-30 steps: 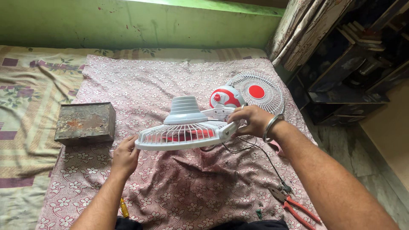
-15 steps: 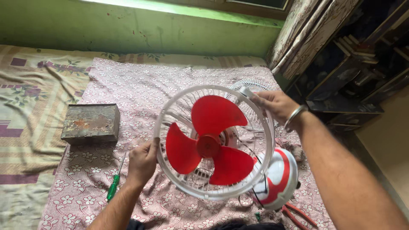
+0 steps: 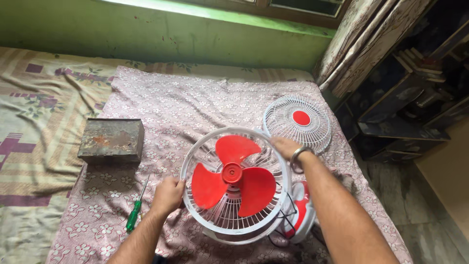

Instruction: The person assembles a small electric fan by attaching the motor housing, securing the fan blades, and fastening the front grille. The person uses a screwdriver to tighten screws and completes the assembly by ensuring all parts are properly aligned.

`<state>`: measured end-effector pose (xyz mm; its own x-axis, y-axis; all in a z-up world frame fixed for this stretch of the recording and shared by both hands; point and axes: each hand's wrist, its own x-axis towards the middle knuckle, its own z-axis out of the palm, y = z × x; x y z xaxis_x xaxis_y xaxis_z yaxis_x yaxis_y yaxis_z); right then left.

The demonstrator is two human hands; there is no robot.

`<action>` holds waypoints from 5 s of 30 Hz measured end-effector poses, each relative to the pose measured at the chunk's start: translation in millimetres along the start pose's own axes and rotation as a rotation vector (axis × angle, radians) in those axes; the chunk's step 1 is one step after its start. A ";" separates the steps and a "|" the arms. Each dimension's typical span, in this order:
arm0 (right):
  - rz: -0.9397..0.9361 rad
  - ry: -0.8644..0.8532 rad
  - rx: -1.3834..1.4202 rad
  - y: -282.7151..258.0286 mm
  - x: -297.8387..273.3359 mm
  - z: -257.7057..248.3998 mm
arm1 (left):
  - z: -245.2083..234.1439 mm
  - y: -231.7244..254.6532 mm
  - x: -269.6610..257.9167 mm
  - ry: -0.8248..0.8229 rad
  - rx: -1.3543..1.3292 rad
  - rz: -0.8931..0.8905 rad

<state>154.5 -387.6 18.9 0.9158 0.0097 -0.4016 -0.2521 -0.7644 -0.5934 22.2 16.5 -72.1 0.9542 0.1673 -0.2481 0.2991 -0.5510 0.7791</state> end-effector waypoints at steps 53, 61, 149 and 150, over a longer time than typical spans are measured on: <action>0.154 1.166 1.213 115.5 -38.8 -73.0 | 41.6 -17.0 16.7 0.091 -0.434 -0.034; -0.277 1.211 1.254 17.8 -152.0 -77.8 | 43.1 -19.9 16.4 0.056 -0.487 -0.066; 0.056 0.377 0.474 8.8 -177.4 73.6 | 5.5 17.6 -17.6 -0.358 -0.982 -0.240; 0.103 0.438 0.363 6.4 -186.3 72.9 | 2.9 20.2 -19.1 -0.350 -0.966 -0.255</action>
<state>-40.6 -347.3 39.1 0.9055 -0.3795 -0.1898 -0.3670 -0.4760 -0.7992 10.0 -0.2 -53.2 0.8535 -0.1436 -0.5009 0.5152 0.3773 0.7696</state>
